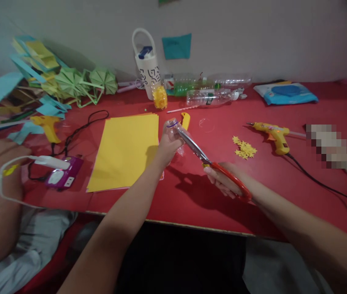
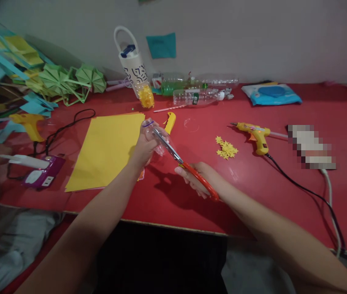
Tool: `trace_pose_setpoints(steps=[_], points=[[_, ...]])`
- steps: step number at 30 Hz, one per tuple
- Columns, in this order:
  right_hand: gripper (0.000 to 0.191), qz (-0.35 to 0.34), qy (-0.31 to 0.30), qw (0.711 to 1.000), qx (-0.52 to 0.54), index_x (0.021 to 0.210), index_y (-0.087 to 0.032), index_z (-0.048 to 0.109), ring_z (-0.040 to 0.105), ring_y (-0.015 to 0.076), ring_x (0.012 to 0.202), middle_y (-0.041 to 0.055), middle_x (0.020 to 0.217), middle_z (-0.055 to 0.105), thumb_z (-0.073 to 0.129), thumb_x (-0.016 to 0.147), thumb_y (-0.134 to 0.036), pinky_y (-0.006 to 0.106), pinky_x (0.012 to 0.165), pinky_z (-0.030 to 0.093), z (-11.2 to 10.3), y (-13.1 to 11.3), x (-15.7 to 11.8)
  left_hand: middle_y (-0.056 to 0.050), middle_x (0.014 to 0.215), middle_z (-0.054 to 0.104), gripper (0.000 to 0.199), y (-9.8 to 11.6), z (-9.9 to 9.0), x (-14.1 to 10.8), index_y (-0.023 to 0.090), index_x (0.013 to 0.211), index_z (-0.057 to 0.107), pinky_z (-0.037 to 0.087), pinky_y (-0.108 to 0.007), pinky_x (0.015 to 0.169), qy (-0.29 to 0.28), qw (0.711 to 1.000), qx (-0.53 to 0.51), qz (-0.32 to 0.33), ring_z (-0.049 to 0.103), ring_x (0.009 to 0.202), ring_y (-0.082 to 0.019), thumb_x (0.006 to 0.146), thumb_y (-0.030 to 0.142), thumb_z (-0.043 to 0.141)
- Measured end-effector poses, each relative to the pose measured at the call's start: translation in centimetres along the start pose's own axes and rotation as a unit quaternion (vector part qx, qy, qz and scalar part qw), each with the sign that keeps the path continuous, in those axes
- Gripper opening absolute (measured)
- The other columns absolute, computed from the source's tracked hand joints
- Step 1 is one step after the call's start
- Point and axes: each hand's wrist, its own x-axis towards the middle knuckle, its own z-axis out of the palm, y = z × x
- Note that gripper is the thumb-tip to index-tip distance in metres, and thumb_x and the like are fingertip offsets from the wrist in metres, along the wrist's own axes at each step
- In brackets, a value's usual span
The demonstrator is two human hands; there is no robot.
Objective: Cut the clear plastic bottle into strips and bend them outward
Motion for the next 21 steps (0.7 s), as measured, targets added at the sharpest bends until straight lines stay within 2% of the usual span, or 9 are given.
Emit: trace_pose_setpoints(steps=[6,10,13,16,18,21], points=[[0.054,-0.009,0.009,1.000,-0.004,0.055,-0.023,0.042,0.037,0.0057,0.025,-0.0087,0.032,0.039,0.060,0.068,-0.072,0.019,0.029,0.030,0.0,0.1,0.1,0.006,0.078,0.063,0.051,0.4,0.3,0.0,0.025,0.089,0.047,0.048,-0.034,0.084,-0.011,1.000,0.002,0.005,0.066,0.086,-0.016,0.054,0.013,0.082],[0.055,-0.018,0.018,1.000,0.005,0.056,-0.023,0.042,0.036,0.0056,0.026,-0.0091,0.034,0.038,0.062,0.067,-0.073,0.020,0.030,0.030,-0.1,0.3,0.3,0.005,0.085,0.064,0.057,0.9,0.0,-0.2,0.026,0.094,0.053,0.049,-0.032,0.080,-0.033,0.999,-0.031,-0.016,0.065,0.086,-0.017,0.047,0.019,0.085],[0.057,-0.011,0.022,1.000,0.010,0.056,-0.023,0.041,0.034,0.0051,0.025,-0.0102,0.034,0.036,0.064,0.064,-0.074,0.020,0.030,0.029,-0.3,0.8,0.8,-0.001,0.091,0.067,0.053,1.3,-0.3,-0.3,0.025,0.096,0.058,0.049,-0.036,0.085,-0.055,0.995,-0.072,-0.049,0.066,0.095,-0.022,0.053,0.040,0.085],[0.056,-0.027,0.019,0.999,0.009,0.058,-0.022,0.044,0.036,0.0054,0.028,-0.0095,0.037,0.039,0.065,0.064,-0.073,0.020,0.031,0.029,-0.3,1.3,1.2,-0.006,0.094,0.069,0.047,1.5,-0.3,-0.1,0.022,0.094,0.061,0.048,-0.040,0.091,-0.051,0.993,-0.080,-0.067,0.064,0.104,-0.026,0.065,0.057,0.074],[0.056,-0.035,0.016,0.999,0.012,0.059,-0.022,0.044,0.037,0.0061,0.028,-0.0092,0.037,0.038,0.065,0.065,-0.074,0.020,0.031,0.030,-0.3,1.6,1.4,-0.007,0.096,0.070,0.043,1.3,-0.2,0.1,0.021,0.093,0.062,0.046,-0.042,0.095,-0.031,0.995,-0.067,-0.064,0.064,0.108,-0.026,0.069,0.055,0.073],[0.055,-0.034,0.014,0.999,0.016,0.060,-0.021,0.048,0.038,0.0064,0.028,-0.0097,0.036,0.038,0.063,0.066,-0.074,0.023,0.037,0.039,-0.3,1.6,1.4,-0.006,0.096,0.071,0.040,0.8,-0.2,0.3,0.022,0.093,0.061,0.044,-0.043,0.098,0.002,0.997,-0.067,-0.046,0.063,0.110,-0.026,0.068,0.047,0.078]])
